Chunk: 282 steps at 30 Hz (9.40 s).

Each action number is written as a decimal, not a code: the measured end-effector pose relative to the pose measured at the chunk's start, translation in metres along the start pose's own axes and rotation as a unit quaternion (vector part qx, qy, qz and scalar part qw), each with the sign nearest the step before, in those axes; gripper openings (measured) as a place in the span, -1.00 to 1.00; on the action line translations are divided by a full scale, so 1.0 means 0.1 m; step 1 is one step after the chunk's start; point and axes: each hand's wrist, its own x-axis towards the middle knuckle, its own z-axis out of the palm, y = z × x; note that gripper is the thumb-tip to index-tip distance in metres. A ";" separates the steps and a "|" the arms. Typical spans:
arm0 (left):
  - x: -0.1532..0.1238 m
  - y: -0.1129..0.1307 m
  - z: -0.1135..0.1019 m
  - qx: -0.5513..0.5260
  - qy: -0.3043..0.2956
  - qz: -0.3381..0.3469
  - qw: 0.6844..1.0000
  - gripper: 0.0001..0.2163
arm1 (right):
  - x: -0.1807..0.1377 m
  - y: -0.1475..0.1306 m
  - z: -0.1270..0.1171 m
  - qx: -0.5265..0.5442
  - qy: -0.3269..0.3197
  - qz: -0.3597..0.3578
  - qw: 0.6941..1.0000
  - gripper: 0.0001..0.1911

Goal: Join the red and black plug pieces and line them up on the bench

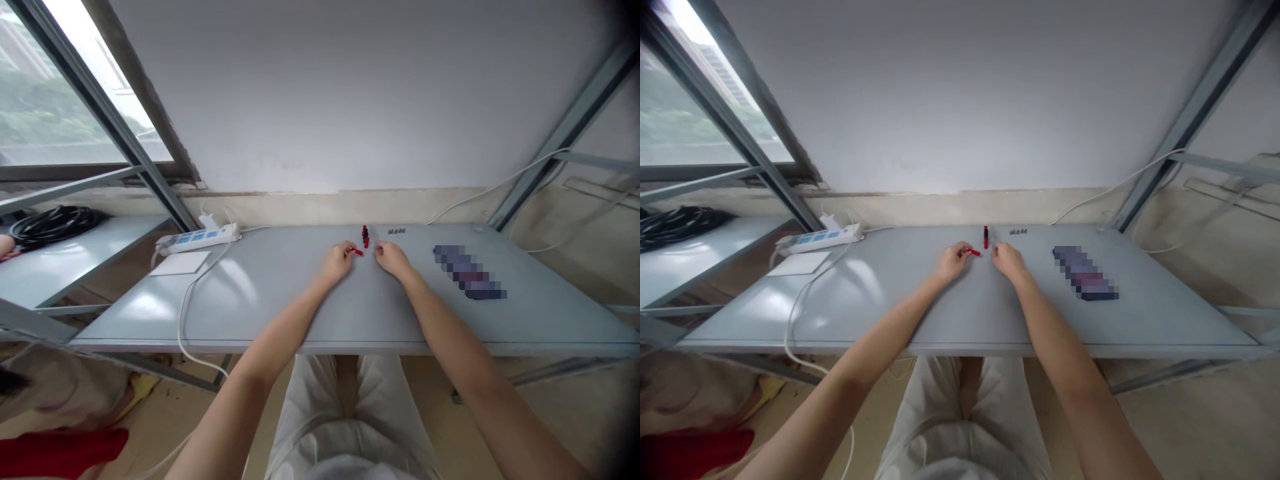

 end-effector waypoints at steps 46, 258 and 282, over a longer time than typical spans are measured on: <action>-0.09 0.22 -0.12 -0.364 0.115 -0.139 0.914 -0.91 | -0.04 -0.12 -0.05 0.018 0.135 -0.154 0.979 -0.72; -0.05 -0.03 0.08 -0.304 0.070 -0.143 0.939 -0.96 | -0.19 -0.44 0.10 -0.053 0.040 -0.160 0.985 -0.76; 0.03 -0.12 -0.28 -0.350 0.154 -0.244 0.891 -0.94 | 0.36 -0.49 0.32 0.265 -0.014 -0.003 0.964 -0.88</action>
